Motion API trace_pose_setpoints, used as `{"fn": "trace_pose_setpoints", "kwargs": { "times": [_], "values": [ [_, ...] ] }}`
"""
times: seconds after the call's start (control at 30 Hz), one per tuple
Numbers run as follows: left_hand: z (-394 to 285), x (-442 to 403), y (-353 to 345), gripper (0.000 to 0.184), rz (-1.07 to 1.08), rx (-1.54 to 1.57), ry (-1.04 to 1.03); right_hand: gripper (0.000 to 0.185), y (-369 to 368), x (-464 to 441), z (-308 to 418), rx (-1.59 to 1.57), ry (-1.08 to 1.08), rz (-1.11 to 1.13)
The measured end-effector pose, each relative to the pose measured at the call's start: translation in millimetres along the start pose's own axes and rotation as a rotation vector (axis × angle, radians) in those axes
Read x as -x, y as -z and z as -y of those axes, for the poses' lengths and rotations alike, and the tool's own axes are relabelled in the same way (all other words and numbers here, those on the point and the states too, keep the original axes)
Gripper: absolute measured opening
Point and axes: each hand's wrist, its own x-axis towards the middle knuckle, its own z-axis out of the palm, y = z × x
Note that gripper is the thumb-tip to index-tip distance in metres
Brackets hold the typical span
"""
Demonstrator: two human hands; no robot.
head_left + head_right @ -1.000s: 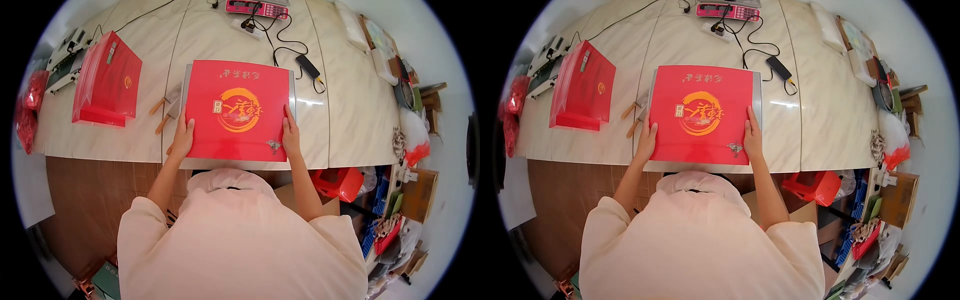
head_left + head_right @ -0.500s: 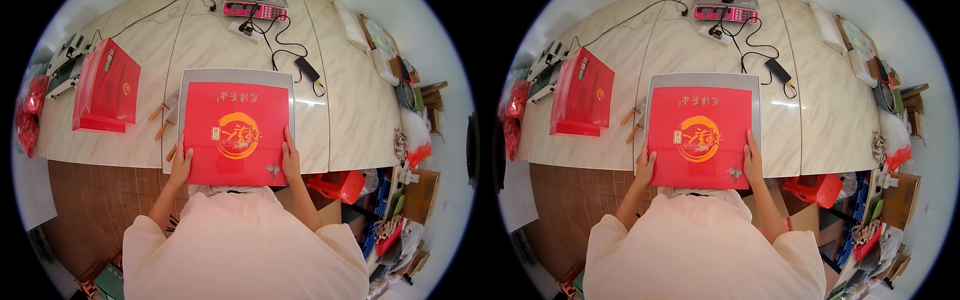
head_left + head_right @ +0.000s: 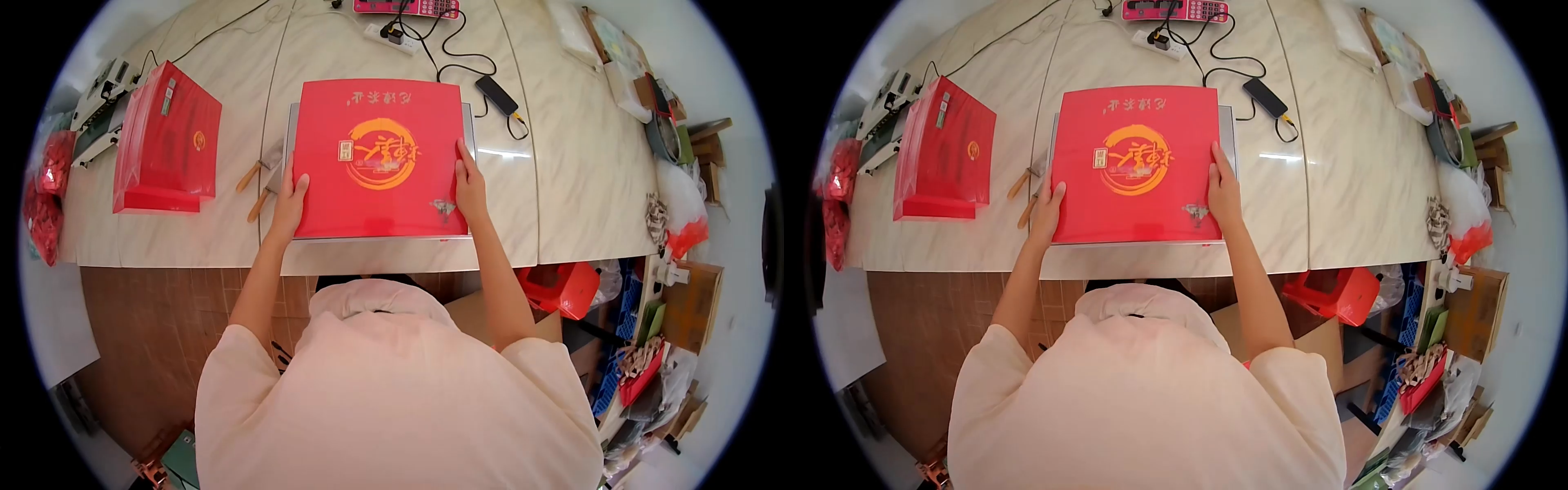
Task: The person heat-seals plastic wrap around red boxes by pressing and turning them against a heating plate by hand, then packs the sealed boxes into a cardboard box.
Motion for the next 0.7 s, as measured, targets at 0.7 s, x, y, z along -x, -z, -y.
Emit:
{"fn": "trace_pose_setpoints", "kwargs": {
  "times": [0.7],
  "values": [
    [-43,119,12,0.046,-0.118,0.562,0.537,0.05,22,124,75,-0.755,-0.625,-0.002]
  ]
}}
